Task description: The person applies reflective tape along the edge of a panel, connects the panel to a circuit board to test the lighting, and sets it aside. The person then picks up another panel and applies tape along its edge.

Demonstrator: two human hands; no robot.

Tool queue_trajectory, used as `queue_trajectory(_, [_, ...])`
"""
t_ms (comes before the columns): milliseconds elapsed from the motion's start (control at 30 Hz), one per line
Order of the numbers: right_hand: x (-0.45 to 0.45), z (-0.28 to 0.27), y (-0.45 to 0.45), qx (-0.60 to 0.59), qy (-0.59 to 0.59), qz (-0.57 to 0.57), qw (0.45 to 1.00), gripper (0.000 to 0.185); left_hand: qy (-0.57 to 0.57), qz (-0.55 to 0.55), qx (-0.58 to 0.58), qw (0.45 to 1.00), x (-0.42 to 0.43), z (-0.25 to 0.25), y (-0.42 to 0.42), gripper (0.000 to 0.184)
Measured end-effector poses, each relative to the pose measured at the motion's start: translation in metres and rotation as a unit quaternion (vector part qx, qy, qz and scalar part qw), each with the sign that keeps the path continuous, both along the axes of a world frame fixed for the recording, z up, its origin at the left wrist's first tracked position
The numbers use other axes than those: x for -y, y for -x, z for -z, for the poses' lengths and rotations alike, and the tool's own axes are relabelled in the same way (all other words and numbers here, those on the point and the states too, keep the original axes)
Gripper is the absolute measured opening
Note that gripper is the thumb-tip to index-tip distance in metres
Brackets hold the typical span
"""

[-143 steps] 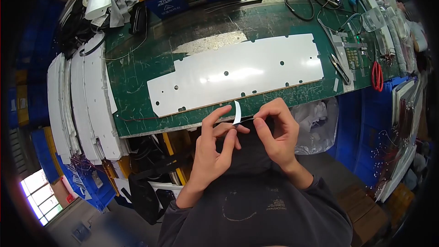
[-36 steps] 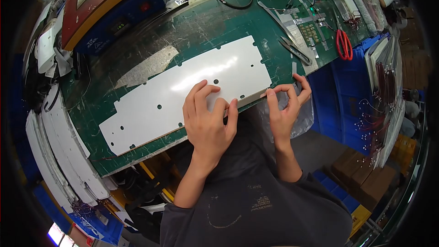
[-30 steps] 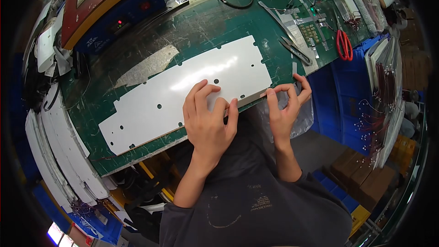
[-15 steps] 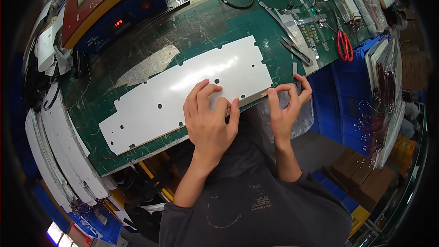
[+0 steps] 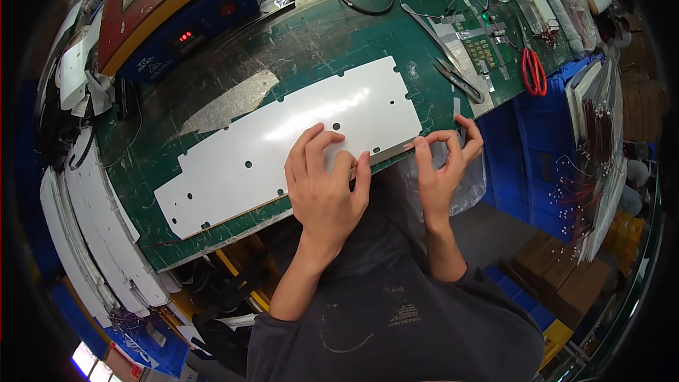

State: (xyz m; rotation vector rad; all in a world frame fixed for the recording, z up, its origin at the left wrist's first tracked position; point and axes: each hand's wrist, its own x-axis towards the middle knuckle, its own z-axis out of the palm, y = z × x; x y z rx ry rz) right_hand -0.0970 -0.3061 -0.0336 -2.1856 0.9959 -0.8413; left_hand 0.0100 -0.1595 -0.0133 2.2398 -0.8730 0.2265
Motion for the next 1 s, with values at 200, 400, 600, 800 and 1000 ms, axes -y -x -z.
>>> queue_trajectory(200, [-0.001,0.001,-0.001,0.009,-0.006,0.002,1.000,0.015,-0.002,-0.007,0.000,1.000,0.001,0.001,0.001,0.026])
queue_trajectory(400, [-0.002,0.000,-0.003,0.004,0.000,0.006,1.000,0.015,-0.003,-0.012,0.002,1.000,0.002,0.001,0.001,0.025])
queue_trajectory(600, [-0.002,0.002,-0.005,0.002,0.011,0.011,1.000,0.016,-0.003,-0.011,0.004,1.000,0.002,0.000,0.000,0.024])
queue_trajectory(800, [-0.002,0.004,-0.006,-0.004,0.028,0.018,0.999,0.016,-0.005,-0.008,0.000,1.000,0.002,0.001,0.000,0.023])
queue_trajectory(1000, [0.001,0.010,-0.012,-0.001,0.055,0.030,0.998,0.019,-0.012,-0.001,-0.007,1.000,0.001,-0.001,-0.001,0.022])
